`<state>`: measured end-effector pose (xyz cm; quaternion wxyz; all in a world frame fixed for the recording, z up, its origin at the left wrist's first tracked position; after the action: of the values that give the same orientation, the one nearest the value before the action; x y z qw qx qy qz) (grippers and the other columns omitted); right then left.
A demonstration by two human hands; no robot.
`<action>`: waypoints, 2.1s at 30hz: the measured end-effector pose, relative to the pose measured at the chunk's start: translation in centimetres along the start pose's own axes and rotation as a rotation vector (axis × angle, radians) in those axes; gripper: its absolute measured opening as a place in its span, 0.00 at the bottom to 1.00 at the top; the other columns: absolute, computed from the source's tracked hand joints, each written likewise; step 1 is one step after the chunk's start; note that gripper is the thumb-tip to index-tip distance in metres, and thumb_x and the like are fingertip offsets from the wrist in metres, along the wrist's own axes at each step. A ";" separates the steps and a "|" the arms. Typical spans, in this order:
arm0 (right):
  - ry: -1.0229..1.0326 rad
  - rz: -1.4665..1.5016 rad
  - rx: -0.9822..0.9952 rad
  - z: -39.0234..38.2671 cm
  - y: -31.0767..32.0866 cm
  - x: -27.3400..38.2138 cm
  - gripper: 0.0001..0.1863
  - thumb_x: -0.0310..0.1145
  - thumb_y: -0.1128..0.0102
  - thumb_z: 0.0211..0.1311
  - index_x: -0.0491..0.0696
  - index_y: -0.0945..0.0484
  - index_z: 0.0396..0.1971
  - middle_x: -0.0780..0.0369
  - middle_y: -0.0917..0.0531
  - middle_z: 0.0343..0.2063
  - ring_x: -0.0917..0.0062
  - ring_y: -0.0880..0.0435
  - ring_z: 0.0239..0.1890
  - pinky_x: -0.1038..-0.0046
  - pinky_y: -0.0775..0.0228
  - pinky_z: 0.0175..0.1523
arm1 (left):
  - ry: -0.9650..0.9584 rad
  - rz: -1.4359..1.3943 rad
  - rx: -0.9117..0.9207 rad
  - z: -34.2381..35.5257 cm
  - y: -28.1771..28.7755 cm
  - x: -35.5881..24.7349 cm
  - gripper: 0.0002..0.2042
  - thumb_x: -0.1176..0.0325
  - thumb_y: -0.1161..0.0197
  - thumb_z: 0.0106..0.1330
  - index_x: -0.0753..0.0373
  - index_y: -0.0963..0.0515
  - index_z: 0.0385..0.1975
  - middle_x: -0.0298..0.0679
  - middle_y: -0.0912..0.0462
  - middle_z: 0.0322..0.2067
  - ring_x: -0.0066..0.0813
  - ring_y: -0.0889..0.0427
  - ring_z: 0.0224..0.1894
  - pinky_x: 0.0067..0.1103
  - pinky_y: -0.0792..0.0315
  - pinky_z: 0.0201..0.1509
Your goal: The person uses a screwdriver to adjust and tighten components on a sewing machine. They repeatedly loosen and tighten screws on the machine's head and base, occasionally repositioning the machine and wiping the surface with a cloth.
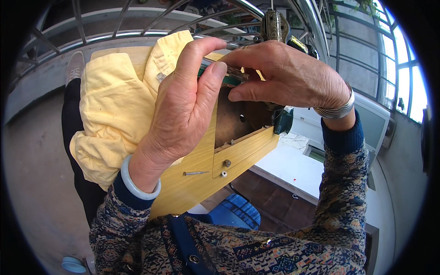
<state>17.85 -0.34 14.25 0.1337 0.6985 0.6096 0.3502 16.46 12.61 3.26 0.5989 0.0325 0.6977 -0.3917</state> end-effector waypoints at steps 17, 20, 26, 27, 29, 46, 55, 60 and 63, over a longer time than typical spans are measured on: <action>-0.117 0.173 0.080 0.1 0.1 -0.4 0.23 0.37 0.26 0.57 0.43 0.20 0.50 0.59 0.15 0.35 0.68 0.16 0.35 0.70 0.22 0.42 | 0.021 -0.030 -0.023 0.3 0.4 0.0 0.11 0.62 0.47 0.78 0.65 0.29 0.40 0.34 0.26 0.22 0.17 0.30 0.27 0.19 0.34 0.30; -0.072 0.088 -0.051 0.3 -0.3 0.0 0.19 0.35 0.25 0.54 0.41 0.19 0.42 0.56 0.15 0.31 0.64 0.16 0.33 0.68 0.23 0.40 | 0.022 -0.026 -0.044 0.4 0.5 -0.1 0.10 0.63 0.47 0.78 0.65 0.29 0.40 0.34 0.26 0.22 0.18 0.30 0.26 0.20 0.34 0.30; -0.018 -0.141 -0.168 0.4 -0.8 0.9 0.17 0.36 0.27 0.54 0.38 0.19 0.37 0.51 0.16 0.28 0.56 0.15 0.33 0.65 0.23 0.41 | 0.136 -0.062 -0.059 0.2 0.5 0.3 0.12 0.60 0.46 0.77 0.65 0.29 0.41 0.35 0.25 0.24 0.19 0.29 0.27 0.20 0.33 0.31; -0.029 -0.051 -0.098 0.3 -0.6 0.7 0.18 0.35 0.27 0.54 0.39 0.20 0.39 0.53 0.16 0.29 0.59 0.16 0.33 0.65 0.23 0.40 | 0.113 -0.067 -0.057 0.2 0.4 0.3 0.13 0.60 0.46 0.77 0.65 0.29 0.41 0.35 0.25 0.24 0.19 0.28 0.28 0.20 0.33 0.31; -0.022 0.119 0.044 0.3 -0.1 0.1 0.20 0.35 0.25 0.55 0.40 0.21 0.43 0.57 0.17 0.30 0.64 0.19 0.32 0.66 0.25 0.38 | 0.073 -0.057 -0.056 0.2 0.4 0.2 0.13 0.59 0.47 0.77 0.65 0.29 0.41 0.35 0.25 0.24 0.19 0.28 0.28 0.20 0.32 0.31; 0.036 0.118 -0.059 0.3 -0.5 -0.7 0.19 0.35 0.26 0.54 0.41 0.19 0.42 0.57 0.17 0.31 0.65 0.17 0.32 0.66 0.23 0.39 | 0.046 0.013 -0.042 0.4 0.8 0.1 0.10 0.63 0.47 0.77 0.65 0.29 0.38 0.34 0.29 0.20 0.18 0.33 0.24 0.21 0.36 0.27; -0.045 -0.044 -0.009 0.3 -0.5 0.4 0.18 0.33 0.27 0.56 0.42 0.22 0.43 0.57 0.19 0.31 0.63 0.19 0.32 0.66 0.26 0.39 | -0.111 0.121 -0.057 0.5 0.7 -0.2 0.09 0.65 0.47 0.77 0.65 0.30 0.38 0.39 0.25 0.24 0.26 0.28 0.25 0.24 0.31 0.31; -0.011 0.117 -0.001 0.5 0.3 -0.1 0.19 0.33 0.28 0.58 0.42 0.21 0.48 0.59 0.18 0.31 0.67 0.20 0.30 0.68 0.26 0.37 | -0.053 0.090 -0.058 0.5 0.6 0.0 0.11 0.62 0.46 0.77 0.65 0.31 0.41 0.40 0.25 0.24 0.26 0.28 0.25 0.25 0.31 0.30; 0.110 -0.119 -0.181 0.8 -0.2 0.7 0.20 0.35 0.26 0.55 0.42 0.21 0.44 0.59 0.19 0.29 0.67 0.21 0.29 0.67 0.27 0.36 | 0.052 0.147 -0.066 0.4 0.8 0.1 0.12 0.61 0.47 0.77 0.64 0.32 0.42 0.39 0.26 0.23 0.26 0.28 0.25 0.25 0.32 0.30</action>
<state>18.24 0.54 13.74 0.1830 0.6259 0.6223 0.4331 17.12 12.90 2.81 0.6086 0.0739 0.7213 -0.3223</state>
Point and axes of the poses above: each hand's wrist, its own z-axis towards the middle knuckle, its own y-axis out of the back of the hand, x = y × z, the point moved 4 cm from there along z, towards the middle knuckle
